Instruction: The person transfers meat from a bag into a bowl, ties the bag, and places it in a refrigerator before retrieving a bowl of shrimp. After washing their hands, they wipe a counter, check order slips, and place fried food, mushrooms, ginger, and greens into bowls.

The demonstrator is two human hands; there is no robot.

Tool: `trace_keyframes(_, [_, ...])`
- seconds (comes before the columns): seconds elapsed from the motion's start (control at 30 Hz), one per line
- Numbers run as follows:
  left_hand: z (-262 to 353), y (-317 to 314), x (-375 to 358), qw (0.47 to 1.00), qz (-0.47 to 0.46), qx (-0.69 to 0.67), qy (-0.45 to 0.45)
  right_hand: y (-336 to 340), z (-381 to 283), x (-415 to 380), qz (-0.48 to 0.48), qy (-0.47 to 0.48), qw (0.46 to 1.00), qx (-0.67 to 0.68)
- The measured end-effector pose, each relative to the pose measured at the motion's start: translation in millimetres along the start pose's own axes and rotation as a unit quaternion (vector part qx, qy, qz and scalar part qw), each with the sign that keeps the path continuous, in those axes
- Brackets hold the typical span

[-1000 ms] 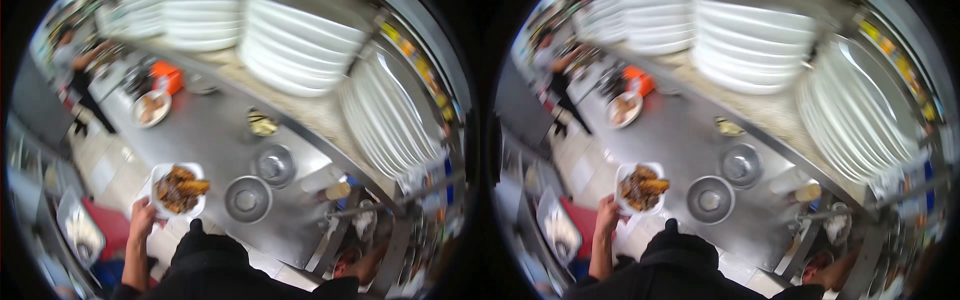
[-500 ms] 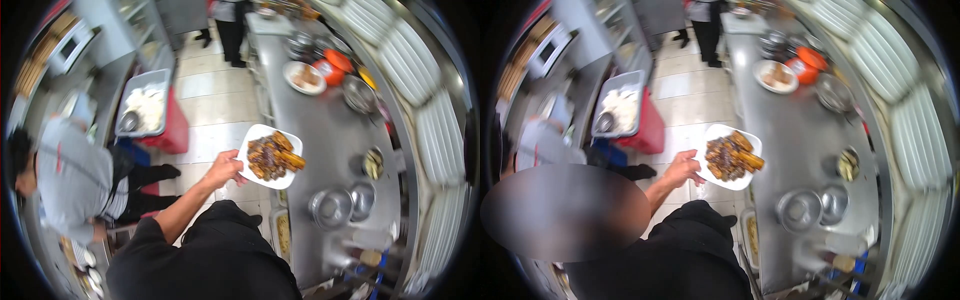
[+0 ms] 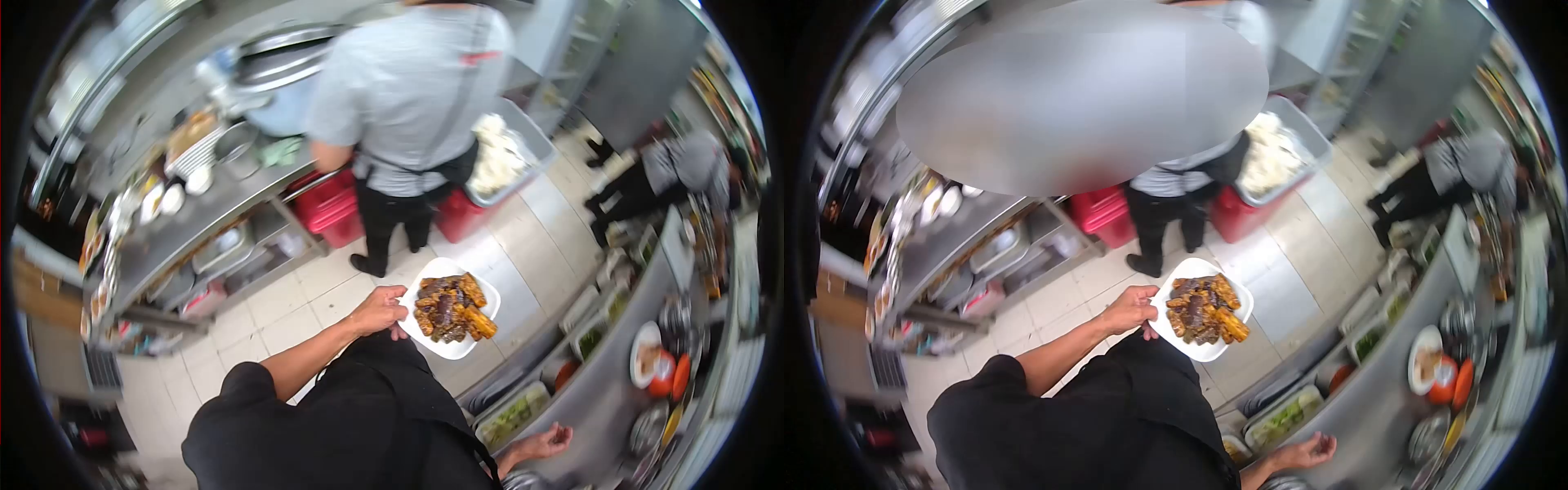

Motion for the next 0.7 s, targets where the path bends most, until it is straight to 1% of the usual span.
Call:
trace_keyframes(0.03, [2, 32, -16, 0.999, 0.041, -0.028, -0.022, -40, -15, -6, -0.085, 0.017, 0.996, -0.002])
trace_keyframes(0.07, [2, 64, -34, 0.994, 0.097, -0.046, -0.033, -70, -31, -10, -0.148, 0.023, 0.988, 0.035])
trace_keyframes(0.1, [-5, 92, -50, 0.986, 0.143, -0.065, -0.064, -97, -41, -10, -0.209, 0.026, 0.975, 0.07])
trace_keyframes(0.17, [-3, 147, -90, 0.957, 0.251, -0.11, -0.097, -146, -57, -18, -0.275, 0.06, 0.95, 0.134])
trace_keyframes(0.23, [-6, 212, -118, 0.917, 0.355, -0.133, -0.126, -192, -57, -27, -0.339, 0.054, 0.925, 0.16])
trace_keyframes(0.27, [-1, 242, -128, 0.897, 0.381, -0.153, -0.164, -211, -55, -35, -0.365, 0.04, 0.913, 0.178])
trace_keyframes(0.3, [5, 272, -136, 0.876, 0.405, -0.171, -0.2, -225, -53, -42, -0.385, 0.015, 0.915, 0.115])
trace_keyframes(0.37, [26, 327, -150, 0.835, 0.464, -0.161, -0.248, -252, -39, -57, -0.421, -0.036, 0.902, 0.085])
trace_keyframes(0.4, [36, 355, -153, 0.813, 0.479, -0.181, -0.277, -261, -43, -63, -0.427, -0.03, 0.9, 0.085])
trace_keyframes(0.43, [45, 386, -155, 0.791, 0.493, -0.2, -0.304, -271, -35, -73, -0.443, -0.076, 0.891, 0.064])
trace_keyframes(0.47, [48, 422, -151, 0.78, 0.492, -0.212, -0.323, -277, -25, -81, -0.456, -0.124, 0.88, 0.039])
trace_keyframes(0.5, [54, 453, -147, 0.772, 0.49, -0.223, -0.338, -279, -26, -83, -0.458, -0.122, 0.88, 0.031])
trace_keyframes(0.53, [62, 474, -146, 0.748, 0.5, -0.263, -0.348, -282, -27, -86, -0.479, -0.116, 0.87, 0.025])
trace_keyframes(0.57, [71, 490, -142, 0.725, 0.508, -0.299, -0.357, -284, -25, -88, -0.498, -0.113, 0.86, 0.021])
trace_keyframes(0.6, [83, 498, -143, 0.708, 0.523, -0.307, -0.363, -287, -20, -84, -0.5, -0.09, 0.861, 0.03])
trace_keyframes(0.63, [94, 506, -146, 0.689, 0.538, -0.314, -0.371, -275, -29, -82, -0.478, -0.111, 0.871, 0.026])
trace_keyframes(0.67, [90, 531, -143, 0.692, 0.546, -0.32, -0.347, -274, -24, -78, -0.472, -0.101, 0.875, 0.022])
trace_keyframes(0.7, [83, 555, -144, 0.697, 0.546, -0.315, -0.342, -272, -10, -64, -0.466, -0.092, 0.88, 0.018])
Point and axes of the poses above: each hand's wrist, its own x-axis towards the middle knuckle, its own y-axis out of the back of the hand, z = x × y, the point moved 10 cm from there along x, towards the middle knuckle, and after that the axes turned 13 degrees about -x, right-handed, at the moved point
